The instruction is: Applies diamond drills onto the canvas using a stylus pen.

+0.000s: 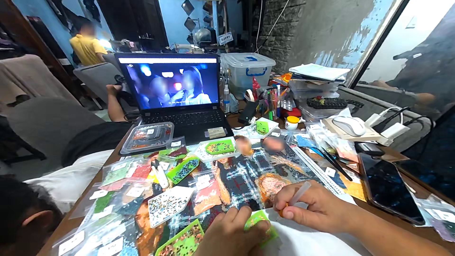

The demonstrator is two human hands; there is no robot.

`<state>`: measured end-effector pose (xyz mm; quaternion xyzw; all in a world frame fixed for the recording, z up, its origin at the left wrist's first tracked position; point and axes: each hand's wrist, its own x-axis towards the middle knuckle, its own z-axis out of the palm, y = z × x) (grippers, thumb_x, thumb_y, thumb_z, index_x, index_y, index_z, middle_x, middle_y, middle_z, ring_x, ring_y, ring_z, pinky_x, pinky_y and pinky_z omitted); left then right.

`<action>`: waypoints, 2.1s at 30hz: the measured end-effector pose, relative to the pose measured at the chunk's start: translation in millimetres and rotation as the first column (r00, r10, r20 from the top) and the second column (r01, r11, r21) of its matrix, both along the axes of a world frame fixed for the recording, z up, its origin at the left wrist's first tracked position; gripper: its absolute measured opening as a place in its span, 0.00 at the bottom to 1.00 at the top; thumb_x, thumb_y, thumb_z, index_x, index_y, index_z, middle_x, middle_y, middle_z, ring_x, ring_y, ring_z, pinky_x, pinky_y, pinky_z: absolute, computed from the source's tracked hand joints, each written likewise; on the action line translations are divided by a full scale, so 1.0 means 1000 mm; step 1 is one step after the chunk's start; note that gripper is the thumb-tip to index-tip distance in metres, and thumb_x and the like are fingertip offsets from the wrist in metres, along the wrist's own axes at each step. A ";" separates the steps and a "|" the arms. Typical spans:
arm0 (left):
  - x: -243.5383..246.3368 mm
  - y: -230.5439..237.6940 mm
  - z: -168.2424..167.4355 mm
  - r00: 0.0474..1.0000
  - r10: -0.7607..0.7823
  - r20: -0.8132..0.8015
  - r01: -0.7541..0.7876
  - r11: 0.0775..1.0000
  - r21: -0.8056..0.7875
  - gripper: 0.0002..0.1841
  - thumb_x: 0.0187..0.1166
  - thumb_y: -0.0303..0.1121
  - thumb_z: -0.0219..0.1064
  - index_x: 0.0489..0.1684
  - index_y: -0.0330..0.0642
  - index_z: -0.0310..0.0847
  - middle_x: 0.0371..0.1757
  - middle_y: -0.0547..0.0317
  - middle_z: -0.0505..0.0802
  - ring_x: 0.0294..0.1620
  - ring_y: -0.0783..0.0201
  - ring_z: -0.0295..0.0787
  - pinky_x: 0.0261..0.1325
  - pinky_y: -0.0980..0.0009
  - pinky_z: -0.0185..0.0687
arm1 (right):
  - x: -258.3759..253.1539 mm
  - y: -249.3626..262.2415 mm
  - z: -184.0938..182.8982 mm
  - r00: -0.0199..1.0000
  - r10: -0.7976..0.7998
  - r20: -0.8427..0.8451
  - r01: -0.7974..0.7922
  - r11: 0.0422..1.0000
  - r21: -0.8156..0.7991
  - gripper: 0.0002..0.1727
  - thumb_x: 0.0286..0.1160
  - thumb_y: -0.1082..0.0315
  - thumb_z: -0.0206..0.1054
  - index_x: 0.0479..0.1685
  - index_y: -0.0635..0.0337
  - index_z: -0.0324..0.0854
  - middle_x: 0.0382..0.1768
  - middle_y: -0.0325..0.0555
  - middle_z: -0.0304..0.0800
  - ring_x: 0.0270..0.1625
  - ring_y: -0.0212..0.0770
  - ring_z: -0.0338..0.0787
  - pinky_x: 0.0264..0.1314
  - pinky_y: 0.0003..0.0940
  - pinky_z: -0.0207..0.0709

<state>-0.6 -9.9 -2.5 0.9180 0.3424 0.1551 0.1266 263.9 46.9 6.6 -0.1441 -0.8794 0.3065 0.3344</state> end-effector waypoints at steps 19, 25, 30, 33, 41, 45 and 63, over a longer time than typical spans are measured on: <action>0.000 0.002 0.002 1.000 0.002 0.012 -0.002 1.000 -0.007 0.19 0.79 0.42 0.67 0.65 0.51 0.89 0.50 0.39 0.89 0.44 0.40 0.88 0.39 0.48 0.84 | 0.000 0.000 -0.001 1.000 -0.009 0.015 0.009 1.000 0.011 0.17 0.92 0.58 0.57 0.46 0.65 0.81 0.38 0.47 0.89 0.44 0.25 0.88 0.50 0.15 0.79; 0.000 0.001 0.003 1.000 0.008 0.016 -0.007 1.000 -0.024 0.18 0.80 0.42 0.66 0.66 0.54 0.90 0.50 0.38 0.89 0.44 0.40 0.88 0.39 0.48 0.83 | 0.000 0.000 0.000 1.000 -0.009 0.016 0.008 1.000 0.009 0.17 0.92 0.58 0.57 0.47 0.65 0.81 0.38 0.48 0.89 0.44 0.25 0.88 0.50 0.16 0.80; 0.002 0.003 0.002 1.000 -0.014 0.024 0.014 1.000 -0.013 0.18 0.81 0.42 0.66 0.66 0.54 0.90 0.51 0.38 0.89 0.45 0.39 0.88 0.40 0.48 0.84 | 0.001 0.001 0.000 1.000 -0.001 0.008 0.001 1.000 0.003 0.17 0.92 0.58 0.57 0.46 0.66 0.81 0.38 0.47 0.89 0.43 0.24 0.87 0.48 0.15 0.79; 0.003 0.004 0.002 0.999 -0.019 0.030 0.020 1.000 0.000 0.18 0.81 0.40 0.66 0.66 0.51 0.90 0.53 0.37 0.90 0.45 0.38 0.89 0.40 0.47 0.85 | 0.002 0.001 0.001 1.000 0.003 0.014 -0.003 1.000 -0.001 0.18 0.92 0.59 0.57 0.45 0.67 0.81 0.38 0.48 0.89 0.42 0.24 0.86 0.49 0.15 0.78; 0.002 0.010 0.008 0.999 -0.045 -0.017 0.042 0.991 -0.126 0.19 0.82 0.42 0.68 0.62 0.38 0.86 0.62 0.40 0.91 0.55 0.36 0.90 0.52 0.44 0.86 | -0.001 0.001 0.002 1.000 -0.007 0.013 0.007 1.000 -0.022 0.19 0.91 0.59 0.58 0.44 0.70 0.82 0.36 0.49 0.88 0.40 0.24 0.85 0.47 0.15 0.77; 0.000 0.011 0.007 0.998 -0.068 -0.010 0.067 0.991 -0.117 0.16 0.83 0.41 0.68 0.57 0.38 0.87 0.60 0.39 0.90 0.54 0.36 0.90 0.50 0.44 0.86 | -0.004 0.000 0.001 1.000 0.012 0.025 -0.012 1.000 -0.011 0.19 0.92 0.60 0.57 0.44 0.70 0.82 0.34 0.50 0.88 0.39 0.26 0.85 0.45 0.17 0.77; -0.001 0.009 0.005 0.998 -0.048 0.027 0.051 0.993 -0.103 0.15 0.83 0.40 0.67 0.59 0.42 0.90 0.63 0.36 0.89 0.53 0.34 0.89 0.50 0.42 0.86 | -0.012 -0.003 -0.004 0.997 0.074 0.028 -0.073 0.996 -0.051 0.17 0.90 0.62 0.59 0.44 0.71 0.82 0.36 0.52 0.89 0.40 0.28 0.87 0.47 0.18 0.80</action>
